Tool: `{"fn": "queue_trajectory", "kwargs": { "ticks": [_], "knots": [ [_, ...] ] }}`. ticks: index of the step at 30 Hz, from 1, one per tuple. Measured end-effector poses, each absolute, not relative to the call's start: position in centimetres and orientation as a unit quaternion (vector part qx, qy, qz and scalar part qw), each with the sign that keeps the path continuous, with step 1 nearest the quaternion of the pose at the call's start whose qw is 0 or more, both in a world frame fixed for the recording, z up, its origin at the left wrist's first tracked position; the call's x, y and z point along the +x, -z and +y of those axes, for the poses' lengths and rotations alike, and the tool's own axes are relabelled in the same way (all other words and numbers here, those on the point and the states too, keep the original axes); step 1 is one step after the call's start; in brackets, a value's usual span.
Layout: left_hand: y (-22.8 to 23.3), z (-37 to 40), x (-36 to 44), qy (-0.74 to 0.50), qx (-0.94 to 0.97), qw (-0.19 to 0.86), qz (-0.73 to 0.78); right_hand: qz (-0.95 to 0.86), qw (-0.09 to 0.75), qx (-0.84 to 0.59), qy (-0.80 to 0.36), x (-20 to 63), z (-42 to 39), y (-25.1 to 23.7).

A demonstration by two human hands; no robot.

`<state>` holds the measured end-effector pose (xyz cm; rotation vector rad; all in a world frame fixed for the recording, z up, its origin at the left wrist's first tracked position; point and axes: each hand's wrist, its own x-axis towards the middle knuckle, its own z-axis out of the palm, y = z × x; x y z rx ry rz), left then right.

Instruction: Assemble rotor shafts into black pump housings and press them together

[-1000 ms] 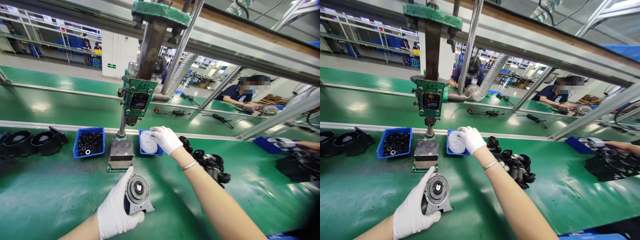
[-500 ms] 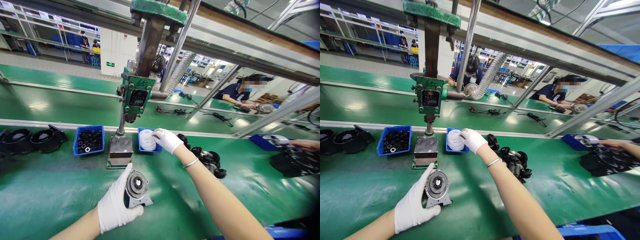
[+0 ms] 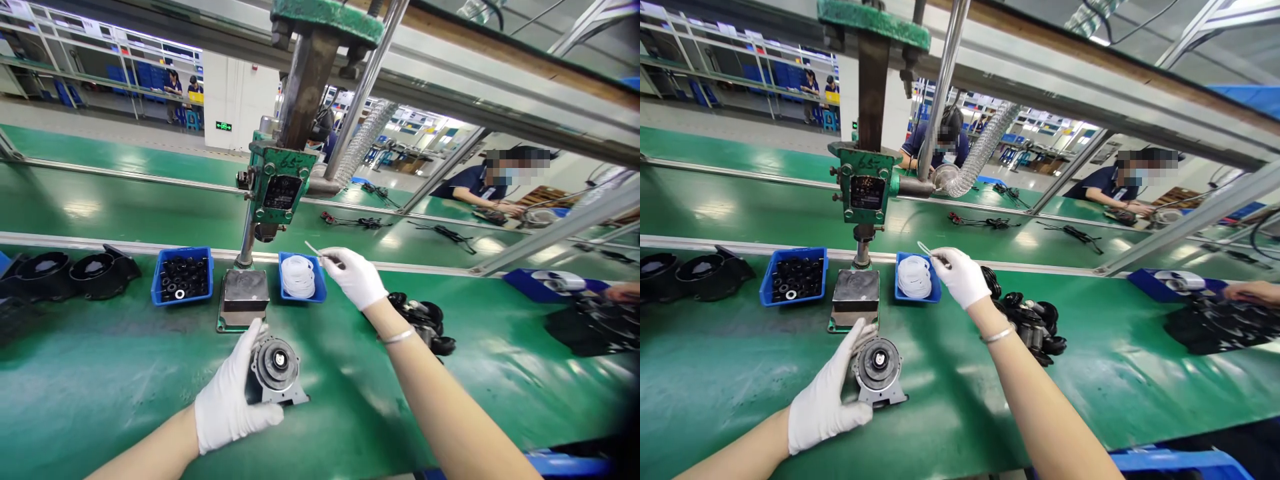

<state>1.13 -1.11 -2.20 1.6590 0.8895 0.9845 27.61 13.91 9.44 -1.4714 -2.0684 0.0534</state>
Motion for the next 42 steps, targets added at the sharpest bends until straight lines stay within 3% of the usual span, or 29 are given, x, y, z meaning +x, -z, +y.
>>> {"fn": "queue_trajectory", "kwargs": {
  "ticks": [4,7,9,16,21,32,42],
  "knots": [
    [0.9,-0.5,0.3,-0.456,0.714,0.371,0.38,-0.842,0.304,-0.438,-0.077,25.3,7.3,-9.1],
    [0.0,0.2,-0.1,-0.469,0.775,0.241,0.348,-0.892,0.313,-0.294,-0.141,23.9,3.7,-6.7],
    [-0.2,0.6,-0.2,-0.471,0.803,0.207,0.3,-0.89,0.327,-0.278,-0.153,23.7,2.7,-5.0],
    [-0.2,1.1,-0.4,-0.426,0.824,0.232,0.292,-0.871,0.344,-0.304,-0.175,23.8,2.5,-4.1],
    [-0.2,1.2,-0.7,-0.398,0.839,0.217,0.301,-0.866,0.291,-0.354,-0.199,23.5,0.9,-4.8],
    [-1.0,1.3,-1.0,-0.361,0.874,0.189,0.265,-0.903,0.268,-0.334,-0.039,23.6,-1.9,-2.2],
    [-1.1,0.9,-1.4,-0.322,0.906,0.127,0.242,-0.898,0.278,-0.341,0.033,23.1,-2.5,-2.6]
  ]
}}
